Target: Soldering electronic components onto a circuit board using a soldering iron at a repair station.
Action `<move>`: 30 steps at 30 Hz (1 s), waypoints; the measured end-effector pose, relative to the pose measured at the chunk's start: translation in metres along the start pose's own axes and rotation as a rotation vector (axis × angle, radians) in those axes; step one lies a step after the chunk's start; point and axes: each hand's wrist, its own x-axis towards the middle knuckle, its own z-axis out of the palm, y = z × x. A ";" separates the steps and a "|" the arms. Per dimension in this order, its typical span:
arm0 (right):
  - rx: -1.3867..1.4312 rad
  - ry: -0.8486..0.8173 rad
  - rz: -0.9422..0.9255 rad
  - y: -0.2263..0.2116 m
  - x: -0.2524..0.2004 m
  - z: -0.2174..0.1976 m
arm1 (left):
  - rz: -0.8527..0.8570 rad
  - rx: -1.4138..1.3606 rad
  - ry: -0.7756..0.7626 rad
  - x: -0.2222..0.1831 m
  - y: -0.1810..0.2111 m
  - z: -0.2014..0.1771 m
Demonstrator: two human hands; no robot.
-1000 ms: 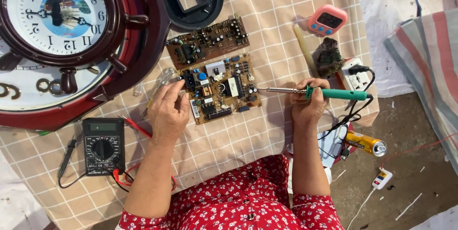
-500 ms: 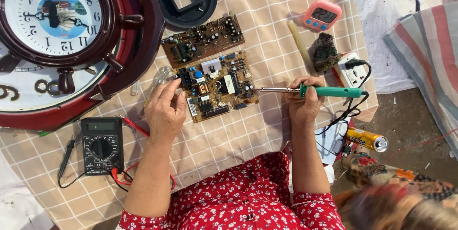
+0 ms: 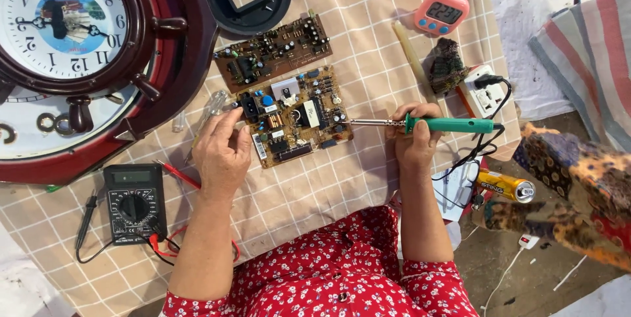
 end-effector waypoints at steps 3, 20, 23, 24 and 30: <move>0.019 -0.021 -0.026 0.007 -0.003 -0.008 | 0.008 0.005 0.002 0.000 -0.001 0.001; 0.134 0.124 -0.006 0.005 -0.007 -0.001 | -0.024 0.050 -0.110 -0.003 0.003 -0.003; 0.154 0.122 0.037 -0.002 -0.006 0.005 | -0.034 0.051 -0.099 -0.004 0.003 -0.002; 0.164 0.116 0.052 -0.004 -0.007 0.008 | -0.048 0.038 -0.090 -0.006 0.003 -0.002; 0.148 0.112 0.051 -0.011 -0.002 0.014 | -0.014 0.046 -0.078 -0.009 -0.002 0.000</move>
